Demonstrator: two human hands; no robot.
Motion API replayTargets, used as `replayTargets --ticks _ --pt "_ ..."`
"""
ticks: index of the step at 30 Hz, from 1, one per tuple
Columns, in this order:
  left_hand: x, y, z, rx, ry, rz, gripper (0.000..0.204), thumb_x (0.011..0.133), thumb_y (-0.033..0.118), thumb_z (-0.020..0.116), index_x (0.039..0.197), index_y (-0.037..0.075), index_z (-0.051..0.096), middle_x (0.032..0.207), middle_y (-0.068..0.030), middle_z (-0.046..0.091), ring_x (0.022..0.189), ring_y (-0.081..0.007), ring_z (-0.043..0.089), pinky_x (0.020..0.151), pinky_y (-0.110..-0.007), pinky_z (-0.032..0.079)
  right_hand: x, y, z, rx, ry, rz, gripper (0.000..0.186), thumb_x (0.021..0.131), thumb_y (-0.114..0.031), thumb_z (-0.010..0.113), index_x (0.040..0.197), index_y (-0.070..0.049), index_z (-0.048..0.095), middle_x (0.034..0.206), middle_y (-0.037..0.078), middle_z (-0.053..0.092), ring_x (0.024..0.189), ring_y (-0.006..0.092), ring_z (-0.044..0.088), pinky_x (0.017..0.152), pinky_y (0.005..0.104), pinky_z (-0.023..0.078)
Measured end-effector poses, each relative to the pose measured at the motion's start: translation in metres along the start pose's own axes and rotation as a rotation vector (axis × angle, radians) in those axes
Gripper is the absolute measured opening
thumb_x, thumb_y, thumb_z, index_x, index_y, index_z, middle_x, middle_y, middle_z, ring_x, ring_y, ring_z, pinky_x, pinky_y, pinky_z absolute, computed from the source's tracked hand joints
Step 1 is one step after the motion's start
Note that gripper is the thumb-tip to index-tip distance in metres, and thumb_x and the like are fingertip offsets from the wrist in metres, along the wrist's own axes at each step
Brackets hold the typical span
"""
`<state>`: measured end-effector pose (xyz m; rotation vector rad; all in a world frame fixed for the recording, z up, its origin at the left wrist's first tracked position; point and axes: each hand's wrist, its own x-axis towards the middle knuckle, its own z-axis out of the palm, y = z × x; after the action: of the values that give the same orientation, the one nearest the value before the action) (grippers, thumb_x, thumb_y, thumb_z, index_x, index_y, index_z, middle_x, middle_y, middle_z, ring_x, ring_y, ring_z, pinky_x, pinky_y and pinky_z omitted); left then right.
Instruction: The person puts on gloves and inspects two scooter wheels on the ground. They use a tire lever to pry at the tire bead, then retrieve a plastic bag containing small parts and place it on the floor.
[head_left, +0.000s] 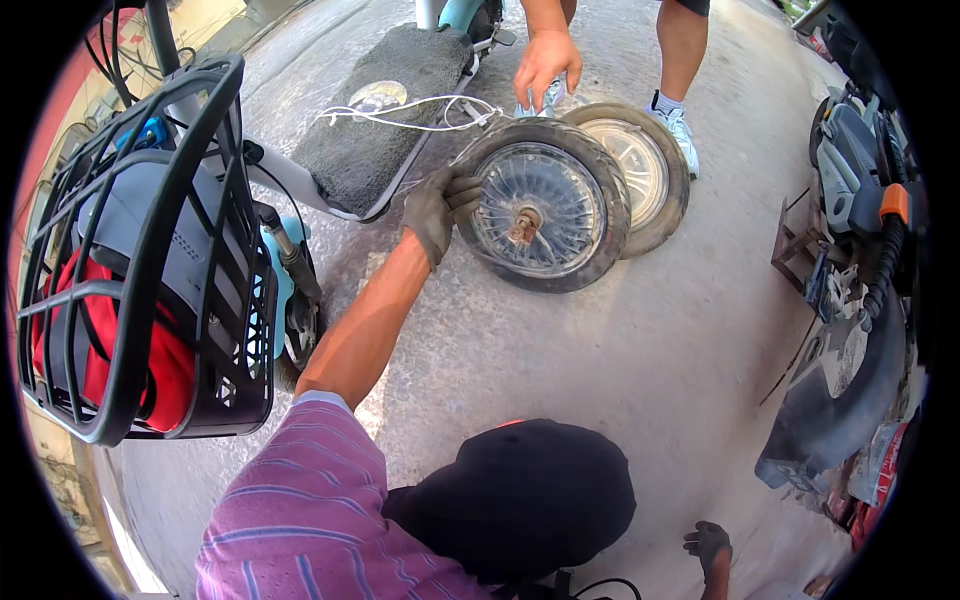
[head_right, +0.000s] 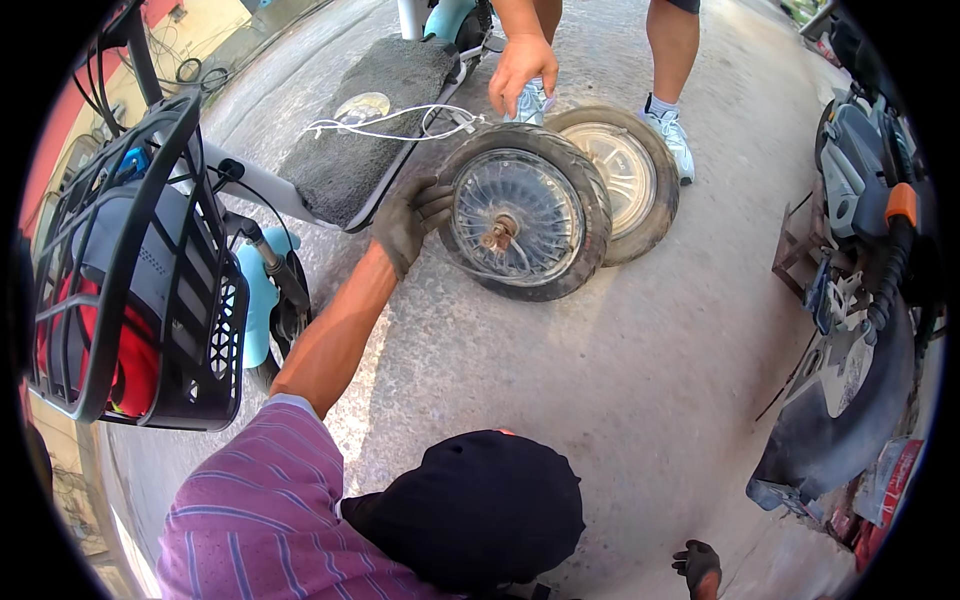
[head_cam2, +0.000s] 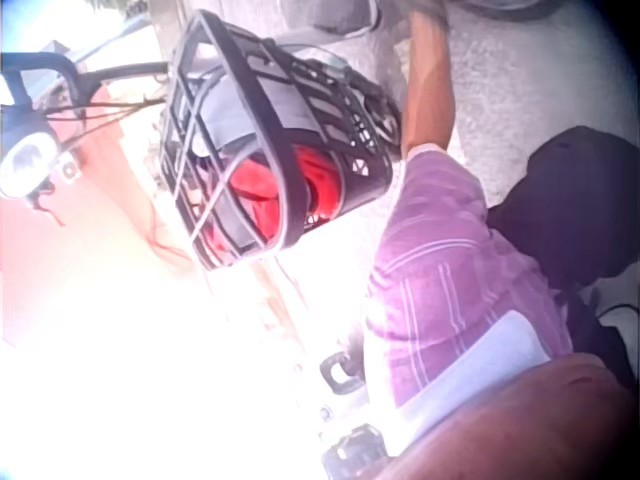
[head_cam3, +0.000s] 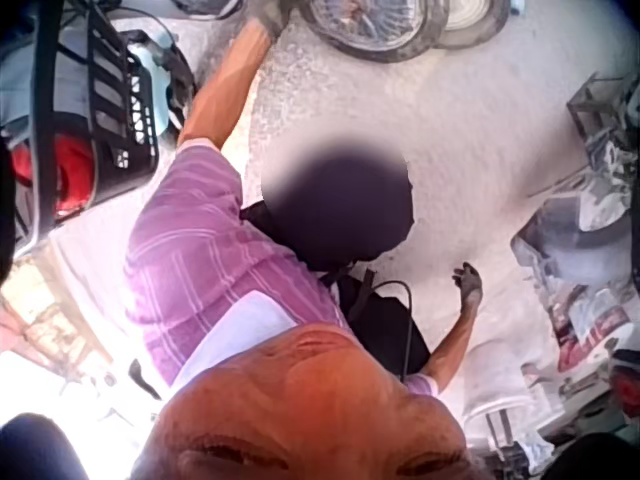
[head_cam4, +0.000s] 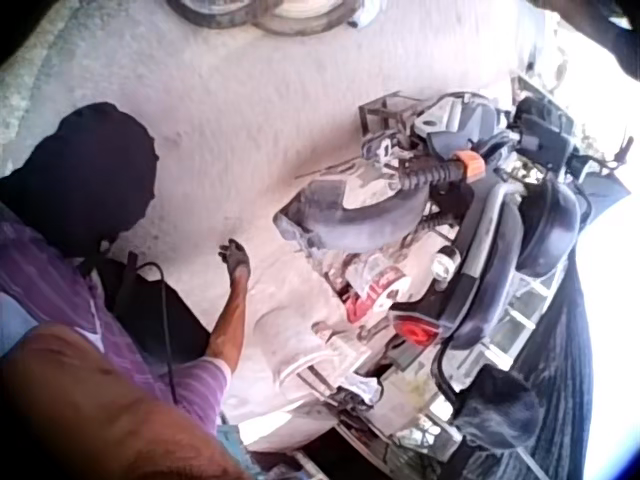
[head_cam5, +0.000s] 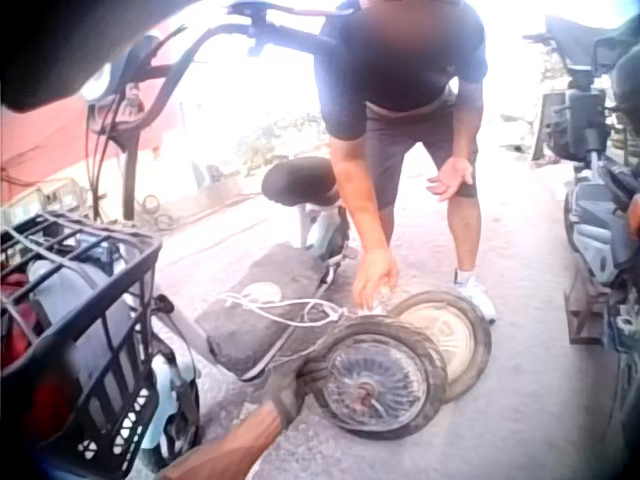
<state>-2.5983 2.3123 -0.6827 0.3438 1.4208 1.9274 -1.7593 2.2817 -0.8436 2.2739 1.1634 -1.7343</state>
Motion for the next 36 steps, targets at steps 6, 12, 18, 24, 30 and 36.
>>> replayTargets --ticks 6,12,18,24,30,36 --pt "0.054 -0.048 -0.050 0.340 0.161 -0.224 0.029 0.105 0.026 0.056 0.125 0.006 0.065 0.104 -0.0065 0.074 0.086 -0.0170 0.068 0.073 -0.032 0.052 0.021 0.044 -0.020 -0.016 -0.011 0.031 0.036 0.104 -0.019 0.052 0.131 0.003 0.057 0.094 0.023 0.075 0.069 0.0309 0.073 0.059 0.0388 0.058" --pt "0.078 -0.094 -0.097 0.544 0.276 -0.215 0.048 0.105 0.044 0.057 0.136 0.007 0.062 0.130 -0.0102 0.069 0.109 -0.0218 0.066 0.085 -0.036 0.053 0.030 0.040 -0.023 -0.010 0.005 0.075 0.038 0.102 -0.020 0.055 0.133 0.003 0.056 0.094 0.025 0.075 0.067 0.0324 0.073 0.058 0.0389 0.059" --pt "0.124 -0.076 -0.103 0.611 0.168 -0.162 0.055 0.105 0.050 0.056 0.140 0.008 0.061 0.136 -0.0101 0.067 0.120 -0.0237 0.062 0.099 -0.041 0.048 0.030 0.055 -0.029 0.002 0.014 0.065 0.038 0.103 -0.020 0.055 0.133 0.003 0.057 0.094 0.025 0.075 0.068 0.0322 0.073 0.058 0.0390 0.059" --pt "0.159 -0.068 -0.070 0.435 0.042 -0.026 0.063 0.103 0.057 0.056 0.143 0.008 0.061 0.139 -0.0112 0.066 0.126 -0.0224 0.061 0.108 -0.041 0.045 0.037 0.049 -0.028 -0.019 -0.013 0.077 0.038 0.103 -0.021 0.054 0.133 0.003 0.057 0.094 0.024 0.075 0.069 0.0316 0.074 0.059 0.0389 0.059" --pt "0.120 -0.034 -0.026 0.485 -0.259 -0.083 0.066 0.102 0.055 0.061 0.140 0.001 0.062 0.133 -0.0130 0.070 0.119 -0.0221 0.067 0.105 -0.036 0.050 0.003 0.039 -0.012 -0.027 0.018 0.053 0.038 0.105 -0.021 0.052 0.133 0.004 0.057 0.095 0.023 0.075 0.072 0.0305 0.074 0.062 0.0371 0.059" --pt "0.099 -0.037 0.011 0.508 -0.475 0.121 0.075 0.100 0.049 0.069 0.148 -0.005 0.050 0.138 -0.0164 0.064 0.119 -0.0218 0.065 0.104 -0.032 0.051 0.001 0.047 -0.009 -0.093 -0.028 0.063 0.038 0.108 -0.023 0.048 0.134 0.004 0.057 0.098 0.023 0.076 0.076 0.0296 0.075 0.065 0.0367 0.060"
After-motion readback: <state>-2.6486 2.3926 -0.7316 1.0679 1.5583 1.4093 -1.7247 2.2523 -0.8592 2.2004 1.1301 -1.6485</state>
